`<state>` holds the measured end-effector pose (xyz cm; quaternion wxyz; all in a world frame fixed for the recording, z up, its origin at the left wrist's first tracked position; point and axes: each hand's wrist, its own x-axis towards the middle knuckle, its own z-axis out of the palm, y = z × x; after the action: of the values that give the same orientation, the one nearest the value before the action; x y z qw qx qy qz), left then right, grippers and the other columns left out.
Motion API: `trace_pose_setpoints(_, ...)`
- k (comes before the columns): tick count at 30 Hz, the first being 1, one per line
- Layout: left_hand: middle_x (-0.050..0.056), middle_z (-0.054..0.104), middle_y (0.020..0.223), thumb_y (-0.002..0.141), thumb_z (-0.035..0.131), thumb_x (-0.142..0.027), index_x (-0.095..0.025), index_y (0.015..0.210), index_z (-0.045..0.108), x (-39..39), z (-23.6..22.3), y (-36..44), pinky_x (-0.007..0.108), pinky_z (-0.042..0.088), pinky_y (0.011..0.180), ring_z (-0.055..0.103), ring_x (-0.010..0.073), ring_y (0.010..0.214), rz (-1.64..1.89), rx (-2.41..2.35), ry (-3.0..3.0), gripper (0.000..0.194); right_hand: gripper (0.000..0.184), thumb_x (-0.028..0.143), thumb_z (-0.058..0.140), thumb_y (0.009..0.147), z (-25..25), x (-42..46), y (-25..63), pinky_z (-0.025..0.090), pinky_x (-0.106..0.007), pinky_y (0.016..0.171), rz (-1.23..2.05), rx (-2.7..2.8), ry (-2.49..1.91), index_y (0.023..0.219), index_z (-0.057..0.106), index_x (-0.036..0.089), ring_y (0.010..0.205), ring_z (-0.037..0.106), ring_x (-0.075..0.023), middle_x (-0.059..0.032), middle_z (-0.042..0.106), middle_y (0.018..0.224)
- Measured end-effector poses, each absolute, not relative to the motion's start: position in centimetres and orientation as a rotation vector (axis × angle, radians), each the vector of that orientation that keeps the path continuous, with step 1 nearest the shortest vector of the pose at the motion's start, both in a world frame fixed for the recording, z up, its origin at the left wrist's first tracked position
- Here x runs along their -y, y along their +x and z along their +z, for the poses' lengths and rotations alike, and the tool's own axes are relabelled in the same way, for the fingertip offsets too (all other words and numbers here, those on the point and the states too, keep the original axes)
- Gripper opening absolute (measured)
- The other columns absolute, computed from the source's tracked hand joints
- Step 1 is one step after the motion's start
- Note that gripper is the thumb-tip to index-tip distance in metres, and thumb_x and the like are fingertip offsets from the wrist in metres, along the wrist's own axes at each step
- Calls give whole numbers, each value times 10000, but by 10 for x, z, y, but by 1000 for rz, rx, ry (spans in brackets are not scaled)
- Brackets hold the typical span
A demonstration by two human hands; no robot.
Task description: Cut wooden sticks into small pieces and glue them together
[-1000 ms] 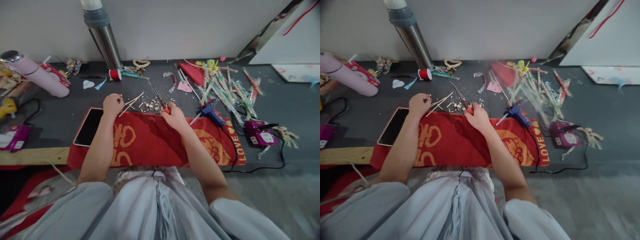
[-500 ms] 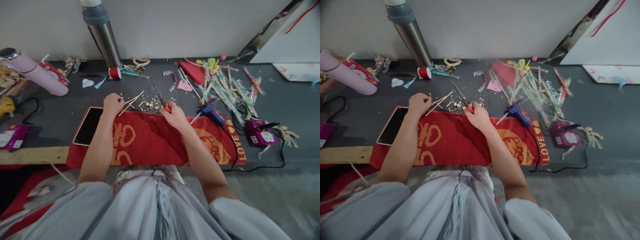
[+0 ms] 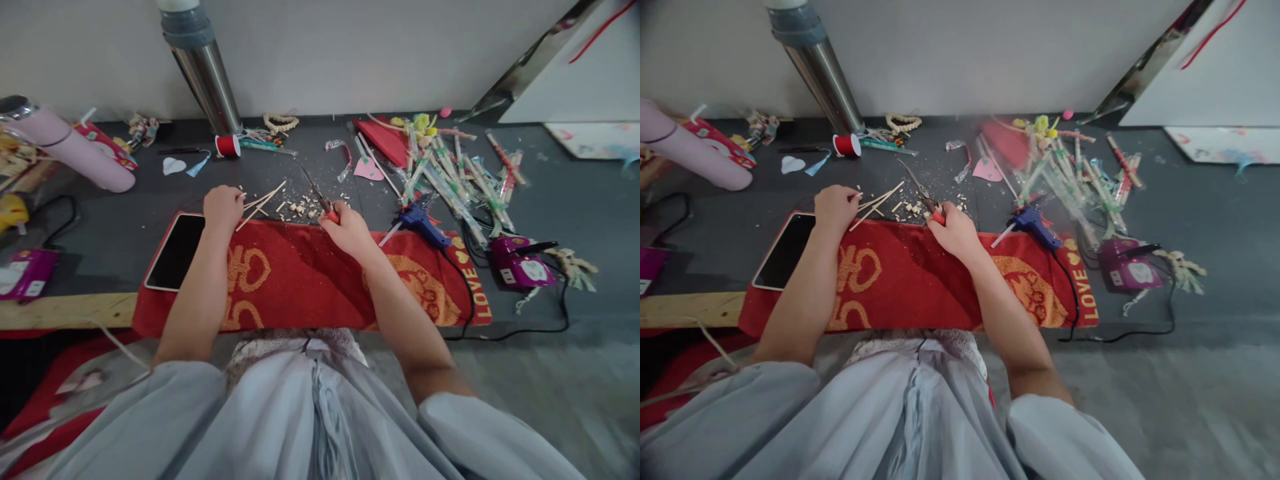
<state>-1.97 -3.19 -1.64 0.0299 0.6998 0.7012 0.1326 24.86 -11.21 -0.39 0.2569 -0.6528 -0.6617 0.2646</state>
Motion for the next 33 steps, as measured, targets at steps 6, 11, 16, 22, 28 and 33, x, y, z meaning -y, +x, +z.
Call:
trace_pose_setpoints(6, 187, 669, 1031, 848, 441, -289, -154, 1026, 721, 27, -20, -19, 490, 403, 938, 576, 359, 1057, 375, -2178, 2151, 359, 199, 404, 477, 794, -3, 112, 248, 339, -309, 640, 716, 1800, -1774, 744, 374, 241, 662, 508, -189, -24, 550, 709)
trace_pose_setpoints(11, 182, 662, 1047, 852, 442, -289, -159, 998, 714, 29, -16, -18, 476, 396, 939, 570, 347, 1057, 421, -2181, 2132, 335, 193, 415, 471, 795, -3, 112, 248, 349, -315, 652, 724, 1798, -1777, 760, 389, 243, 683, 521, -198, -31, 565, 730)
trace_pose_setpoints(16, 99, 704, 1017, 838, 538, -338, -186, 980, 720, 42, -6, 0, 351, 432, 912, 611, 231, 962, 799, -2024, 2034, 277, 196, 417, 471, 794, -4, 112, 248, 352, -317, 647, 723, 1782, -1775, 763, 394, 240, 682, 526, -199, -34, 573, 734)
trace_pose_setpoints(22, 93, 747, 937, 799, 627, -355, -166, 916, 744, 52, -15, 29, 310, 483, 818, 662, 190, 848, 970, -1668, 1918, 251, 220, 426, 464, 795, -4, 112, 249, 319, -300, 621, 719, 1787, -1759, 740, 355, 243, 636, 471, -170, -6, 522, 692)
trace_pose_setpoints(28, 59, 710, 776, 863, 550, -424, -187, 781, 672, 51, -23, 37, 299, 518, 722, 643, 144, 708, 1102, -1414, 1574, 280, 221, 428, 463, 792, 2, 116, 249, 311, -296, 600, 718, 1805, -1731, 733, 355, 244, 615, 458, -165, 0, 510, 669)
trace_pose_setpoints(33, 31, 576, 669, 922, 424, -482, -207, 651, 492, 57, -10, 42, 286, 506, 663, 570, 120, 630, 1123, -1285, 1376, 392, 202, 413, 470, 778, 4, 119, 248, 318, -295, 604, 700, 1847, -1692, 744, 368, 242, 616, 460, -163, 2, 518, 680)
